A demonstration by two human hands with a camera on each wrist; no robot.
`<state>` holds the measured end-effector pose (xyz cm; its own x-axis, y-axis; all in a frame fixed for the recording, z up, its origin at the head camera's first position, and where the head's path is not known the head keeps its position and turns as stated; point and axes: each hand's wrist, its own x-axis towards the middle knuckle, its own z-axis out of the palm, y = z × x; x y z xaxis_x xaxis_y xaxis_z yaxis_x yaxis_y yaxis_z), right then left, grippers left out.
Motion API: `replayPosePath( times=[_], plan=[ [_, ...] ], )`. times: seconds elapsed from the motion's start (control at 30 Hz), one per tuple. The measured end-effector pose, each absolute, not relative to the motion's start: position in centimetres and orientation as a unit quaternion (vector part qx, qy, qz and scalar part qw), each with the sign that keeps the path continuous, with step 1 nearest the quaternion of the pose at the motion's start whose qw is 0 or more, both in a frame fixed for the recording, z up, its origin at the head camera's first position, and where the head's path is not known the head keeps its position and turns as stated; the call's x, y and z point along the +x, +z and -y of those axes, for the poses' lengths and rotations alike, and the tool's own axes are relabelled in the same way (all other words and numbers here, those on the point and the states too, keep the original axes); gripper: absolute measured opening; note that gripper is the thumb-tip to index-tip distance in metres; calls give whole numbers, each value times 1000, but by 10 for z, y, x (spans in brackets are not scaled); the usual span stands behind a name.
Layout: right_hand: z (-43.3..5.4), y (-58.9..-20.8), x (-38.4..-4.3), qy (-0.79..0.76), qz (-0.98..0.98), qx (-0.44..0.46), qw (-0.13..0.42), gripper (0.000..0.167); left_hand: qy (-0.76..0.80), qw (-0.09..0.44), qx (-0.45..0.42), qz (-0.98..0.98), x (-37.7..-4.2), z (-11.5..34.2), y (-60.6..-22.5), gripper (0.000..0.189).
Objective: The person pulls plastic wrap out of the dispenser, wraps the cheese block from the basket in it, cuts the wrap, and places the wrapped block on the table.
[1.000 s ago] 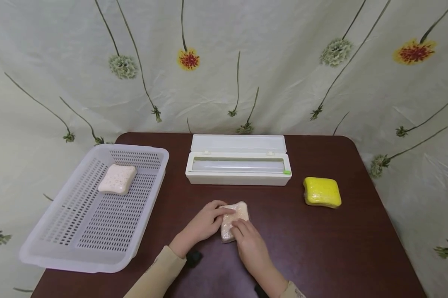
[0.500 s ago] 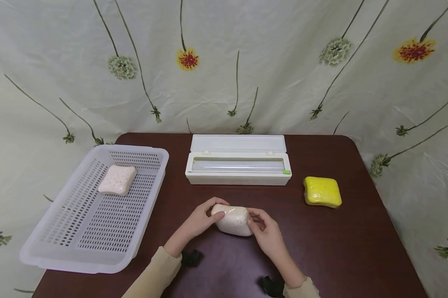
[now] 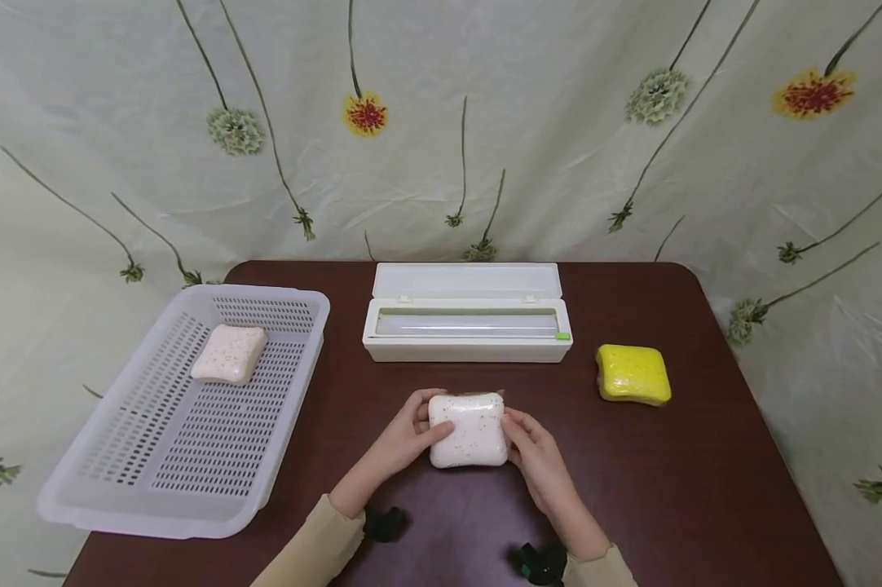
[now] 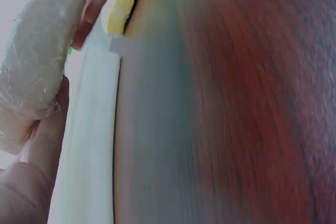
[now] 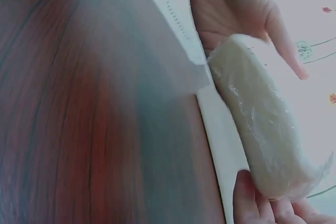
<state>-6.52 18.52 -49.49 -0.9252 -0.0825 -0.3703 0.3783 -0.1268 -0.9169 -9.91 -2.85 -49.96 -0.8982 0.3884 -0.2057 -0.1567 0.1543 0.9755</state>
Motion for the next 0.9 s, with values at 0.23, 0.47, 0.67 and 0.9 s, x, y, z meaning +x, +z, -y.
replayPosePath(
  times=[0.23,0.47,0.67,0.9],
  plan=[
    [-188,-501,-62,-683,-720,2,118,90,649,203,39,-733,-98,21,-503,64],
    [-194,-506,-64,-627,-766,-45,133,116,650,212,16,-730,-98,17,-499,64],
    [-195,-507,-63,-565,-816,-8,122,116,645,221,16,-732,-96,13,-496,61],
    [-207,-503,-66,-613,-780,35,122,101,617,205,46,-758,-92,16,-491,66]
  ],
)
